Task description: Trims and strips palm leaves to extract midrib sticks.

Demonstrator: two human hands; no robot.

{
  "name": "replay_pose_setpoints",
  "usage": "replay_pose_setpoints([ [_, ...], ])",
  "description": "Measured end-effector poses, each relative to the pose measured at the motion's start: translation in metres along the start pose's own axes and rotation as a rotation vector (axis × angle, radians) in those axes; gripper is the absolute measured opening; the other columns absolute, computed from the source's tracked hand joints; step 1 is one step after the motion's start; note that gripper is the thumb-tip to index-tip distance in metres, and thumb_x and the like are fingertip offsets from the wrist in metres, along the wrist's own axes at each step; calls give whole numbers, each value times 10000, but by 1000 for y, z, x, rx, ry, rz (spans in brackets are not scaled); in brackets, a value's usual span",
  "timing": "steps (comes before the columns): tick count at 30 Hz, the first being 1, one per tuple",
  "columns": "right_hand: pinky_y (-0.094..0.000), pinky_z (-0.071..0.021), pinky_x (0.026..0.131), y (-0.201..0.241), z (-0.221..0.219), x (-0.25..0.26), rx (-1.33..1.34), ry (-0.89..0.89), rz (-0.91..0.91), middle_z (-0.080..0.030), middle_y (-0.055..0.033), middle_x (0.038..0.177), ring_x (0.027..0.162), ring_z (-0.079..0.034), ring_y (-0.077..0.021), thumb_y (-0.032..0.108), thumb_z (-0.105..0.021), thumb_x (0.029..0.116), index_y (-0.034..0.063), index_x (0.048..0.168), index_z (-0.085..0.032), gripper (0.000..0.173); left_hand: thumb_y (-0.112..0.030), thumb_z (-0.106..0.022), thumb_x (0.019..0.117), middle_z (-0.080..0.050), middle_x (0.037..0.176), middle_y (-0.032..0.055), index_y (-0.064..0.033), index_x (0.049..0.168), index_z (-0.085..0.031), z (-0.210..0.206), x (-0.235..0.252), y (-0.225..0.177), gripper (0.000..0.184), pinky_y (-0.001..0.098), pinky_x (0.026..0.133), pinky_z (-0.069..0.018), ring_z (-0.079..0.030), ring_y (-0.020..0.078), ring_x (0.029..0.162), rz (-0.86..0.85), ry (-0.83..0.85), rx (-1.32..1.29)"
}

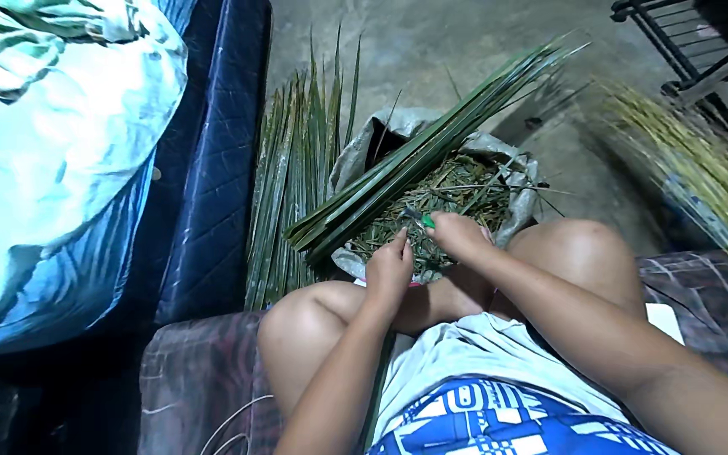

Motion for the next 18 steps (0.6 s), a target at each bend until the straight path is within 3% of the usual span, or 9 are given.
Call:
replay_pose_setpoints([
  [4, -649, -520, 818, -18, 11, 18, 125, -114, -79, -695, -249, 1038, 1009, -682, -445, 283, -538, 1070, 5, 1128, -665, 311, -268, -379, 1115, -732, 1112, 166, -121, 1491, -552, -1, -1, 3, 439, 473, 914, -535, -705, 279, 966, -14, 0, -92],
  [7, -613, -511, 825, -3, 10, -5, 157, -40, 49, -682, -225, 1005, 972, -671, -402, 270, -540, 1064, 20, 1112, -666, 284, -247, -389, 1120, -713, 967, 127, -76, 1446, -580, -1, 4, 9, 415, 377, 779, -559, -670, 184, 764, 6, 7, -296],
  [9, -595, -496, 862, 9, 0, -23, 128, 73, 157, -671, -224, 1037, 1002, -657, -385, 270, -508, 1071, 7, 1140, -655, 309, -205, -401, 1114, -681, 880, 95, -13, 1342, -631, 1, 5, 11, 377, 326, 714, -546, -631, 134, 697, 21, 1, -416],
  [10, -588, -491, 871, 13, -3, -29, 101, 110, 187, -668, -223, 1051, 1016, -654, -381, 271, -492, 1075, 4, 1147, -649, 318, -178, -406, 1100, -646, 788, 47, -6, 1221, -664, 1, 5, 12, 333, 290, 657, -519, -599, 93, 641, 25, -13, -457],
  [11, -585, -489, 887, 16, -4, -31, 73, 127, 192, -669, -224, 1071, 1040, -654, -383, 273, -481, 1082, 3, 1158, -644, 325, -157, -414, 1093, -620, 736, 19, 2, 1202, -673, 1, 5, 12, 323, 258, 612, -494, -566, 66, 598, 27, -15, -507],
  [14, -631, -497, 884, 8, 3, -17, 55, 19, 124, -695, -247, 1081, 1058, -671, -432, 267, -520, 1078, 2, 1171, -661, 314, -141, -432, 1106, -572, 665, -4, 32, 1323, -627, 0, 3, 11, 340, 209, 521, -446, -508, 42, 521, 5, 13, -677],
  [18, -640, -513, 762, -19, 16, 17, 187, -198, -15, -688, -243, 959, 922, -681, -440, 265, -545, 1070, 14, 1091, -668, 280, -140, -427, 1106, -566, 641, -14, 2, 1354, -625, -2, 2, 10, 348, 199, 485, -417, -481, 36, 488, -7, 36, -725],
])
Point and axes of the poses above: each hand's wrist, its own x-axis towards the middle knuckle, its own z-axis out of the back of the hand, y = z × x, the point moved 1 cm from there along x, towards the middle knuckle
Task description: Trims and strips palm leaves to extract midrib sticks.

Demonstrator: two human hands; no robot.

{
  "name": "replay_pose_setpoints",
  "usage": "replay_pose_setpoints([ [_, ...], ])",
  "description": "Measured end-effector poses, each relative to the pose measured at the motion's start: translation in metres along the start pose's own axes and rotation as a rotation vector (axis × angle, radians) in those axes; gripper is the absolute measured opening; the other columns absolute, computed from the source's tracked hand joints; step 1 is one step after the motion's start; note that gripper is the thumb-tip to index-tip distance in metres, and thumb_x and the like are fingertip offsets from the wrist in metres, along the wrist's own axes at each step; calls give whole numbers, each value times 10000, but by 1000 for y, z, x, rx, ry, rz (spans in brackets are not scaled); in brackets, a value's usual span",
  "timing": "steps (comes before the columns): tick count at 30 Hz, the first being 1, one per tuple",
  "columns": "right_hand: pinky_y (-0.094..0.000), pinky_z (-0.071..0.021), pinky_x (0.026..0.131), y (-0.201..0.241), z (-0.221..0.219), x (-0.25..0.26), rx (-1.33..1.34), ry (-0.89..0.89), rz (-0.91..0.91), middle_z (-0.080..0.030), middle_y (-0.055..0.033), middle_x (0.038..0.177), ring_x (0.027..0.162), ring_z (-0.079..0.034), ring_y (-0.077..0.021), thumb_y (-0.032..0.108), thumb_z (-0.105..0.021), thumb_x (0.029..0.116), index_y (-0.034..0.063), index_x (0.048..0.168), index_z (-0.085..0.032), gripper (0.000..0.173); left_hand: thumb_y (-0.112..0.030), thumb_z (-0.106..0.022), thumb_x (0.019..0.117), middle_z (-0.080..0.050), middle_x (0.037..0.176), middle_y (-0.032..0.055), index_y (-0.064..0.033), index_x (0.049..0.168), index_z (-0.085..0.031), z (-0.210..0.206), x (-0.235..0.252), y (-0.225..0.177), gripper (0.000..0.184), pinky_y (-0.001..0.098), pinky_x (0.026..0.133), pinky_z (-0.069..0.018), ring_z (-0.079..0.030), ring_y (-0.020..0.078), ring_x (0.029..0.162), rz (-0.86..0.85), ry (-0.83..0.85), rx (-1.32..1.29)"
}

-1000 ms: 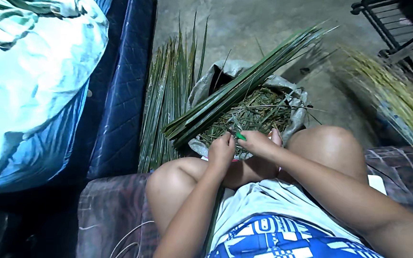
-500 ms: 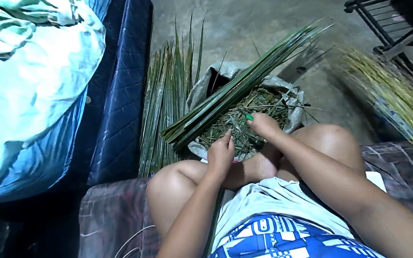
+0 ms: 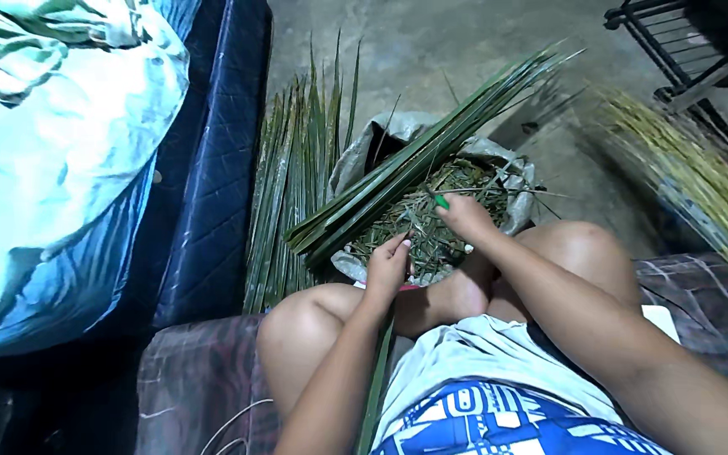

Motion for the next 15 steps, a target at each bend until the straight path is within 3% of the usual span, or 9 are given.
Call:
replay_pose_setpoints([
  [4, -596, -513, 757, 9, 1, -17, 51, 80, 77, -668, -204, 909, 864, -663, -384, 248, -558, 1059, 29, 1067, -670, 246, -142, -426, 1108, -565, 646, -13, 6, 1348, -627, 1, 1, 0, 347, 192, 472, -407, -476, 32, 484, 9, -1, -18],
  [8, -595, -488, 859, 25, -8, -45, -91, 314, 185, -676, -217, 1032, 1004, -657, -388, 276, -513, 1076, 15, 1146, -657, 305, -129, -435, 1102, -557, 613, -23, 55, 1222, -645, 3, 1, -1, 304, 183, 471, -389, -472, 21, 479, 16, -5, -2],
  [10, -620, -492, 863, 22, -7, -38, -101, 259, 143, -687, -238, 1051, 1026, -665, -418, 263, -523, 1078, 10, 1153, -664, 299, -140, -438, 1105, -564, 625, -17, 35, 1305, -636, 2, 1, -1, 332, 190, 472, -390, -469, 26, 481, 22, 5, 4],
  [13, -631, -509, 793, 2, -1, -7, 37, 88, 22, -682, -242, 977, 931, -674, -425, 277, -528, 1080, 13, 1131, -662, 300, -146, -436, 1105, -574, 650, -15, -8, 1355, -630, 0, 1, 2, 345, 198, 481, -403, -474, 32, 489, 15, 19, 15],
  [15, -540, -502, 704, -10, -1, 9, 266, 66, -15, -640, -208, 897, 774, -616, -344, 354, -513, 1102, 5, 1134, -659, 380, -153, -434, 1107, -589, 681, -9, -14, 1372, -617, -2, 1, 1, 350, 196, 483, -407, -481, 32, 499, 20, 34, 26],
])
Point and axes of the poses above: each hand's wrist, its own x-axis towards the middle knuckle, its own z-axis out of the back of the hand, y = z × x, the point moved 1 cm from there along x, towards the middle knuckle
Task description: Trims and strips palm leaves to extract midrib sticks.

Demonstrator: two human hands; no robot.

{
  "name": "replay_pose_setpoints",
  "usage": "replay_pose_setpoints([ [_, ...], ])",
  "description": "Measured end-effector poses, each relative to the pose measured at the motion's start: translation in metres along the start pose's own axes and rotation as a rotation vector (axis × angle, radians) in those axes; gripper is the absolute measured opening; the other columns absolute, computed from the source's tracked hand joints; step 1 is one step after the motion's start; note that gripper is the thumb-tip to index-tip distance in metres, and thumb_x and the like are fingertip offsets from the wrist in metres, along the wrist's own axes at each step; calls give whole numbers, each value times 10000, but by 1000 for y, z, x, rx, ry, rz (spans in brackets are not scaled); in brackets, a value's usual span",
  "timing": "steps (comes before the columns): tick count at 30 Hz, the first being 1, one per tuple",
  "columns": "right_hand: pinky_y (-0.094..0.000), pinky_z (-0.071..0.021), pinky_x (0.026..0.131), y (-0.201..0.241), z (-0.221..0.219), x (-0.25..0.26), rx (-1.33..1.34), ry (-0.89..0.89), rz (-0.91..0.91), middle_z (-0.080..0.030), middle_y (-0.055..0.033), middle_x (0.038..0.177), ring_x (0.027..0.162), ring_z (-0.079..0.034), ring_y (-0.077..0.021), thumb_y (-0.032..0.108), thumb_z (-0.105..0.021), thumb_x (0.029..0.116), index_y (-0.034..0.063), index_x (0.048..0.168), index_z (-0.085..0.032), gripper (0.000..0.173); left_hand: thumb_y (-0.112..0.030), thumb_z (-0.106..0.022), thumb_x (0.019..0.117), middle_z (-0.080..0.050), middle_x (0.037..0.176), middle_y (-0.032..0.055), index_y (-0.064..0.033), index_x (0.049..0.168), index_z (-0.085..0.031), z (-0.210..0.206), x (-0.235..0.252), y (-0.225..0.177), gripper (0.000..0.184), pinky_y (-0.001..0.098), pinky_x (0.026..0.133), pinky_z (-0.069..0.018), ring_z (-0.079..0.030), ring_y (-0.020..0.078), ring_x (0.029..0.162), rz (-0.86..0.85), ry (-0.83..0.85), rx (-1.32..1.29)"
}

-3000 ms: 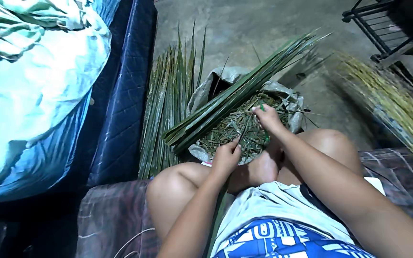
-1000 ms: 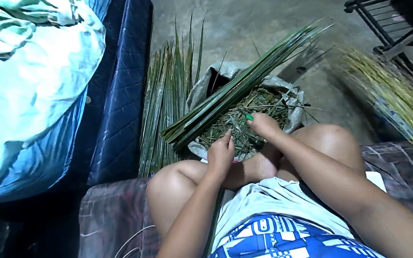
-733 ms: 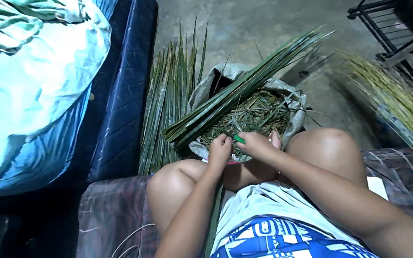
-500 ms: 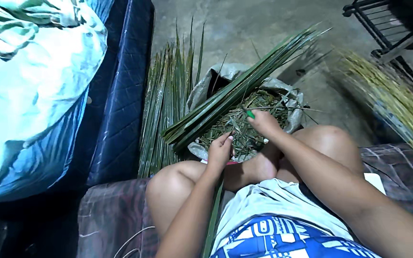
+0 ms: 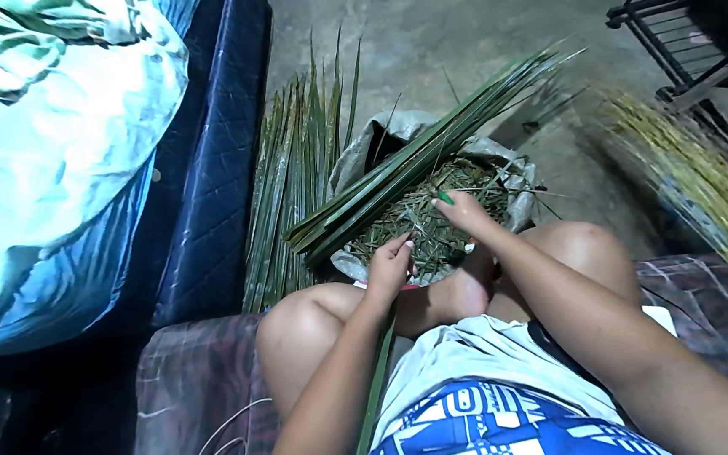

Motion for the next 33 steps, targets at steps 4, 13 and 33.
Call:
replay_pose_setpoints([
  [4, -210, -360, 480, 4, -14, -10, 432, 243, 14, -441, 25, 659, 490, -386, -52, 314, -504, 1108, 52, 1135, -619, 287, -176, -442, 1107, -708, 902, 30, -21, 1399, -594, -4, 2, 2, 364, 230, 701, -514, -626, 47, 730, -12, 34, 52],
  [13, -286, -356, 513, -14, -4, 7, 397, -15, -3, -480, -27, 726, 541, -388, -107, 313, -560, 1083, 110, 1154, -652, 234, -245, -645, 1025, -692, 1070, 119, -113, 1608, -307, -8, -3, -1, 686, 304, 648, -578, -673, 138, 728, 189, 273, 125],
  [33, -637, -490, 943, 21, -35, -33, -478, 159, 60, -687, -255, 1180, 1155, -653, -444, 241, -521, 1077, 9, 1250, -634, 311, -259, -341, 1138, -699, 930, 101, -37, 1505, -488, -2, 4, -4, 453, 317, 687, -519, -617, 143, 693, 144, 47, 394],
])
Point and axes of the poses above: each hand's wrist, its own x-axis towards the middle knuckle, its own z-axis out of the back of the hand, y = z × x, the point moved 1 cm from there along x, towards the middle knuckle
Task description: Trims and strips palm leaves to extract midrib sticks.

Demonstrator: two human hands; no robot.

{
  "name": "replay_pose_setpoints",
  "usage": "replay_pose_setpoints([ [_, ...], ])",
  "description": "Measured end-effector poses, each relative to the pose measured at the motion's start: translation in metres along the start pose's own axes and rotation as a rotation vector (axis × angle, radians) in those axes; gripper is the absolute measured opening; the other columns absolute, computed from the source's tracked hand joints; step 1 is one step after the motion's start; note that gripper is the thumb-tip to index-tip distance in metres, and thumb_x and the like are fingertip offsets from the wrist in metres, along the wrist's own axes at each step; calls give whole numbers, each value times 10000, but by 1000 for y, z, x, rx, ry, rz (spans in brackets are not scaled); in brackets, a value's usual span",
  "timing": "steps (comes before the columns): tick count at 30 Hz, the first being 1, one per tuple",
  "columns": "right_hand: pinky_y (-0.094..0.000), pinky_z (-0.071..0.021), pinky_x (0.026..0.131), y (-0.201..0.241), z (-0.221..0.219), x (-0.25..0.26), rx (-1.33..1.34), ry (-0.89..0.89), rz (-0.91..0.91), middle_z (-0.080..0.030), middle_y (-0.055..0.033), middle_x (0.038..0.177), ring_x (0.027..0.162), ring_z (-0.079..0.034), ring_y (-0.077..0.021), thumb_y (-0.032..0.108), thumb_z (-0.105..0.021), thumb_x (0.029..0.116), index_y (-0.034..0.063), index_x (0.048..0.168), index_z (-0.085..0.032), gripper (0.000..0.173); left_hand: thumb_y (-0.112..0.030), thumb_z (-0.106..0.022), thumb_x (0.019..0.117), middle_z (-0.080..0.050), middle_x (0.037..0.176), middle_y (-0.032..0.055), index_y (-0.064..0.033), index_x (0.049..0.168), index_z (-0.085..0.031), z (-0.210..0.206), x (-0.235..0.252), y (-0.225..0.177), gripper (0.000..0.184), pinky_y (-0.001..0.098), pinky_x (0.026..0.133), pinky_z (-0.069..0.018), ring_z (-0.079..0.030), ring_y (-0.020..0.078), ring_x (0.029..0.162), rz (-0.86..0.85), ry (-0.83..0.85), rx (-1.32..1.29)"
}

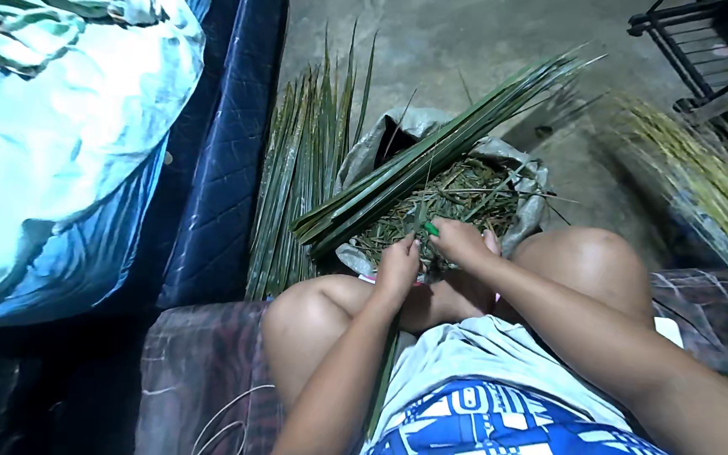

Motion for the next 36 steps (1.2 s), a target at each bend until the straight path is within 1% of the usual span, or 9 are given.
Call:
replay_pose_setpoints([
  [5, -665, -519, 851, -23, 15, 24, 93, -180, -137, -698, -264, 1096, 1060, -680, -464, 248, -569, 1062, 5, 1176, -653, 281, -259, -347, 1136, -710, 992, 133, -54, 1533, -459, -2, -1, 0, 461, 343, 754, -554, -661, 176, 744, -9, 0, 11],
  [10, -570, -499, 849, -5, 12, -6, 171, 69, 21, -658, -212, 1023, 967, -649, -360, 260, -498, 1082, 11, 1137, -651, 298, -249, -356, 1130, -712, 1090, 178, -40, 1499, -508, 4, 0, 1, 451, 416, 866, -560, -700, 240, 877, -17, -29, 49],
  [14, -566, -491, 886, 6, -1, -21, 78, 166, 85, -659, -216, 1071, 1029, -648, -363, 260, -472, 1086, 6, 1152, -639, 311, -234, -350, 1110, -697, 992, 169, 1, 1162, -667, 3, 0, 0, 398, 484, 876, -543, -693, 281, 930, -8, -71, 161],
  [18, -636, -482, 961, 3, 9, -7, -27, 72, -11, -682, -245, 1211, 1177, -644, -430, 272, -506, 1086, 22, 1260, -651, 337, -291, -332, 1132, -698, 1211, 203, -86, 1530, -484, 3, -7, -9, 473, 526, 995, -510, -684, 338, 1110, 0, -69, 275],
  [22, -658, -505, 891, -27, 19, 24, 55, -93, -112, -690, -266, 1131, 1098, -666, -456, 250, -536, 1076, -5, 1179, -665, 304, -294, -334, 1129, -695, 1247, 193, -133, 1566, -442, 2, -10, -10, 478, 530, 1007, -505, -676, 341, 1149, -1, -107, 312],
  [26, -628, -516, 864, -28, 27, 19, 144, -122, -124, -690, -251, 1066, 1035, -676, -427, 259, -533, 1074, 5, 1146, -668, 296, -292, -344, 1129, -691, 1255, 194, -141, 1570, -438, 2, -9, -10, 475, 528, 1011, -502, -672, 343, 1153, -4, -105, 303],
  [30, -586, -493, 898, 0, 14, -17, 110, 88, 26, -668, -227, 1098, 1048, -655, -378, 269, -486, 1084, 17, 1198, -642, 318, -278, -346, 1128, -692, 1245, 204, -96, 1533, -485, 5, -8, -7, 466, 527, 1014, -502, -680, 338, 1135, -27, -98, 230],
  [33, -576, -492, 904, 5, 4, -22, 76, 135, 69, -666, -221, 1099, 1060, -652, -371, 263, -473, 1087, 12, 1193, -635, 317, -241, -353, 1123, -705, 1054, 193, -14, 1372, -598, 5, -6, -2, 416, 474, 897, -545, -700, 291, 935, -61, -100, 110],
  [36, -617, -491, 915, -5, 11, -5, 75, 24, 12, -684, -245, 1114, 1091, -659, -416, 265, -502, 1083, 10, 1200, -651, 318, -226, -369, 1130, -700, 968, 134, -32, 1485, -516, 6, -6, -3, 431, 333, 753, -552, -652, 162, 739, -77, -78, -66],
])
Point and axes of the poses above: each hand's wrist, its own x-axis towards the middle knuckle, its own z-axis out of the back of the hand, y = z × x, the point moved 1 cm from there along x, towards the middle knuckle
